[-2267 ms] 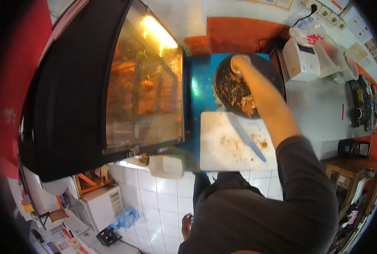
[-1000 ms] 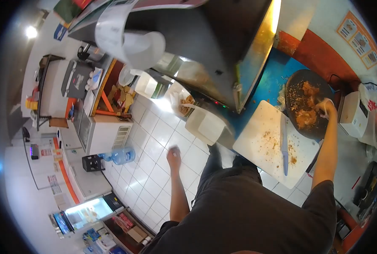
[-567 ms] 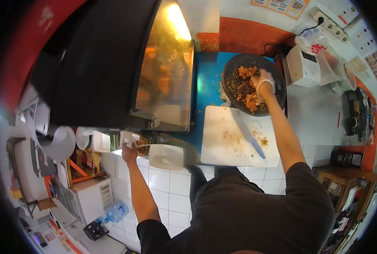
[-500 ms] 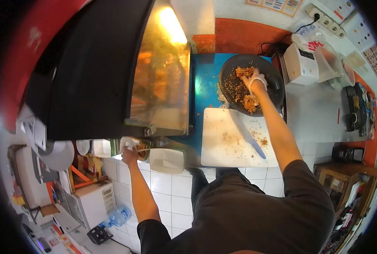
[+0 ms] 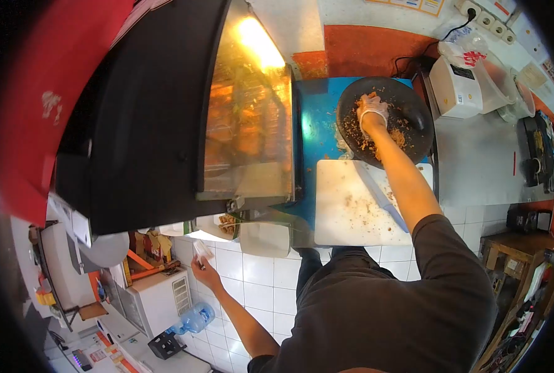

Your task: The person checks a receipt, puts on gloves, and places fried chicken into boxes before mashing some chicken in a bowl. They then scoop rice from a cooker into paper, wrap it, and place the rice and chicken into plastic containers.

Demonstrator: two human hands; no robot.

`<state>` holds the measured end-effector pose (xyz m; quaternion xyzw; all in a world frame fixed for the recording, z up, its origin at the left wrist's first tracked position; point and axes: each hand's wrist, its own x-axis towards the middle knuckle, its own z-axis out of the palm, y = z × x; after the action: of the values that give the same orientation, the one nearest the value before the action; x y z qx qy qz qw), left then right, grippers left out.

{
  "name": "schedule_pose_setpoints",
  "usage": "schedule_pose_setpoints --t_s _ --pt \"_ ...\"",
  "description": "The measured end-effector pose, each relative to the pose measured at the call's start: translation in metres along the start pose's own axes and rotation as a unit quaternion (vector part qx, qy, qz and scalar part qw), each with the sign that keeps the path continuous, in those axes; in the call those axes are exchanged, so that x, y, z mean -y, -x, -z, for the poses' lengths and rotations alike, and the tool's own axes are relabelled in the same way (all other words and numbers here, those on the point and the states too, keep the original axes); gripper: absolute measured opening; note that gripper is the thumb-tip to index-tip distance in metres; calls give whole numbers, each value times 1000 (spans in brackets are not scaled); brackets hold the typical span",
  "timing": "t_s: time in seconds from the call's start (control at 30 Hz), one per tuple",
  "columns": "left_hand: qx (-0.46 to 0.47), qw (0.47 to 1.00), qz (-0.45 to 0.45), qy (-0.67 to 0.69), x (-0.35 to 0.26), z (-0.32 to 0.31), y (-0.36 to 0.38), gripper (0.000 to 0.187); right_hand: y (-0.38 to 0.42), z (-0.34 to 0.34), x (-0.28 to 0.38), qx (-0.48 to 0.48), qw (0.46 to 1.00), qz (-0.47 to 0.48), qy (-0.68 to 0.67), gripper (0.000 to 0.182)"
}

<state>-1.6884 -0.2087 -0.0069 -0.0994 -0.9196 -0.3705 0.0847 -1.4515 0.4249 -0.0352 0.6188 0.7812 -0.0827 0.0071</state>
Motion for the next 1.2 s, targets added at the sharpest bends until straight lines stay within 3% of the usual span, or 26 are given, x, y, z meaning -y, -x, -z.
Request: schedule_pose_setpoints --t_s 0.13,0.2,0.27,0.3,0.33,0.37,0.43,0.47,0.5,0.53,0.57,0.6,0.63,0.67,0.7,0.73,0.77,0.8,0.83,0.87,0.9,0.93,1.0,1.07,1.13,1.2 --pt "-5 991 89 101 34 45 49 25 -16 -18 -26 -31 997 74 -2 32" --pt "-13 986 137 95 48 61 64 25 -52 -48 -45 -117 979 122 -110 28" --pt "-53 964 144 216 67 66 75 22 -65 -49 -55 -196 900 121 -371 19" --pt "-54 964 146 217 78 66 77 22 -57 -33 -60 3 759 15 -651 15" --pt "-34 968 139 208 90 68 78 20 -54 -19 -65 38 661 -23 -749 25" --pt "-13 971 134 198 100 72 80 18 -37 -9 -76 -30 714 149 -684 30" --pt "73 952 143 262 78 66 82 11 24 33 -76 -1 694 234 -681 38" --pt "107 927 168 317 68 61 81 9 65 69 -59 96 637 143 -751 40" --pt "119 933 187 284 85 49 81 7 107 101 -46 171 563 156 -794 40" --pt "167 924 225 259 62 42 78 7 143 115 -36 244 481 165 -826 40" --pt "197 914 236 264 39 36 81 14 164 93 -45 253 520 118 -807 43" --pt "241 946 109 186 46 21 81 27 183 73 -56 257 559 73 -785 46" --pt "292 924 153 193 35 15 82 31 222 76 -36 302 546 113 -773 48" --pt "354 920 117 118 31 6 82 29 267 84 -4 343 532 153 -759 50" --pt "400 903 111 110 23 -2 85 25 301 96 17 433 552 70 -709 50" --pt "411 894 102 149 19 -14 93 22 324 103 47 501 583 206 -606 48" --pt "406 897 32 170 34 -34 103 19 344 72 71 466 568 315 -600 40" --pt "419 893 16 162 30 -44 108 22 356 52 96 480 597 370 -525 35" --pt "457 875 75 139 7 -41 107 31 369 37 117 577 607 304 -455 30" --pt "460 873 78 144 -2 -48 108 31 373 9 133 455 696 433 -348 29" --pt "492 837 156 182 -8 -54 110 35 375 -18 147 311 748 542 -224 29" --pt "519 793 232 219 -11 -60 110 40 376 -36 160 312 750 541 -220 29" --pt "512 794 234 231 -12 -76 110 44 378 -58 177 233 768 586 109 35" --pt "505 795 233 242 3 -94 117 48 383 -61 178 206 765 584 177 37" --pt "458 841 181 224 19 -117 122 43 382 -60 175 176 761 575 245 40" --pt "458 800 244 302 10 -105 121 45 378 -54 163 163 793 572 134 42"
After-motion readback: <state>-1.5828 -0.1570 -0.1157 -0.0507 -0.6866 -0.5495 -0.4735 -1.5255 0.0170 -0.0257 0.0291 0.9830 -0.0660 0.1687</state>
